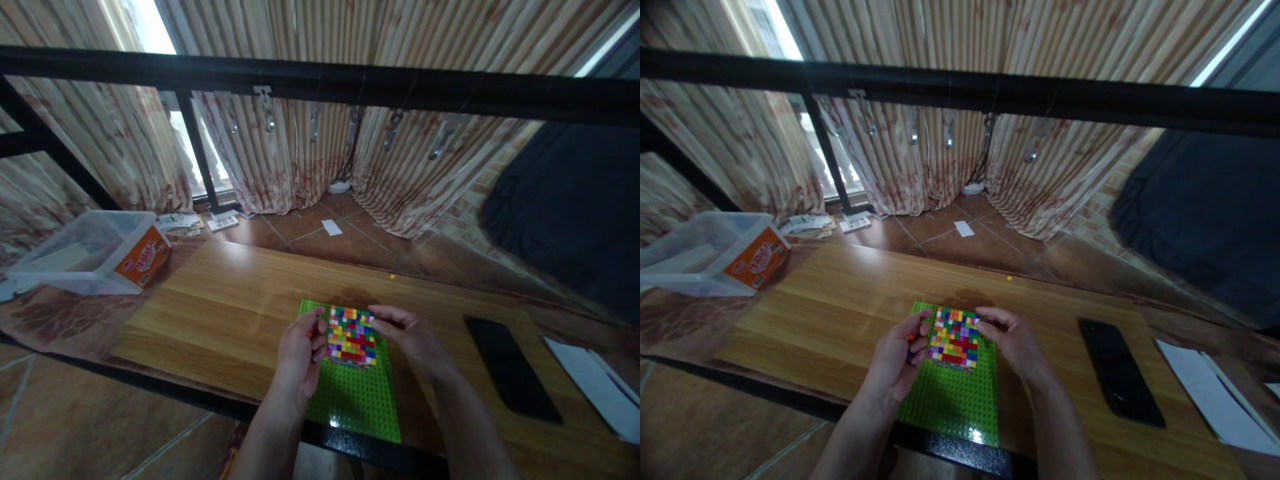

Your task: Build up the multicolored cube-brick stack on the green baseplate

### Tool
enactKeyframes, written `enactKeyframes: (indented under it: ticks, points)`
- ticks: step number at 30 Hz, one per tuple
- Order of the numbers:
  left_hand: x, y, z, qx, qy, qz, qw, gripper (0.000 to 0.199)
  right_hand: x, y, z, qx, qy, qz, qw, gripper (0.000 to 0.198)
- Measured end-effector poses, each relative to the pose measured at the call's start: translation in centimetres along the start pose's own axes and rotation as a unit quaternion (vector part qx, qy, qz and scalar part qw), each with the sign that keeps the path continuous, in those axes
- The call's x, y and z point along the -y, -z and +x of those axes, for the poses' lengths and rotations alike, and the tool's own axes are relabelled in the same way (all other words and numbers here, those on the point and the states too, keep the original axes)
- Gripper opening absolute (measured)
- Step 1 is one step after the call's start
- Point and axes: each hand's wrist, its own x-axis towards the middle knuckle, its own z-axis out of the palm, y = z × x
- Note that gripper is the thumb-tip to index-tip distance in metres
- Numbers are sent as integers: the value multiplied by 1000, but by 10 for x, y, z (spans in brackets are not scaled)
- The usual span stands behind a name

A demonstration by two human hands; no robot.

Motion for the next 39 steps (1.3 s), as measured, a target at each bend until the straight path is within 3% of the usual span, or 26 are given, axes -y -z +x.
enactKeyframes:
  ticks: [9,16,26,29,31,33,34,39]
  points:
    - [6,-1,2,14,0,45,999,30,-5,-12,8,43,-81,178,980,38]
    - [6,-2,5,22,-7,62,998,34,-2,-16,8,29,-105,208,972,38]
    - [3,-1,11,28,-2,78,997,38,-5,-23,3,21,-91,222,971,42]
    - [4,0,13,41,2,80,996,44,-13,-11,4,30,-46,168,984,51]
    - [5,-1,16,47,1,81,996,45,-18,6,14,-24,22,57,998,52]
    - [5,-3,18,53,-3,81,995,46,-22,26,34,-152,88,-121,977,45]
    - [5,-3,18,56,-4,81,995,47,-22,35,46,-185,100,-154,965,41]
    - [4,-5,22,63,-6,79,995,49,-20,51,109,-227,127,-238,936,17]
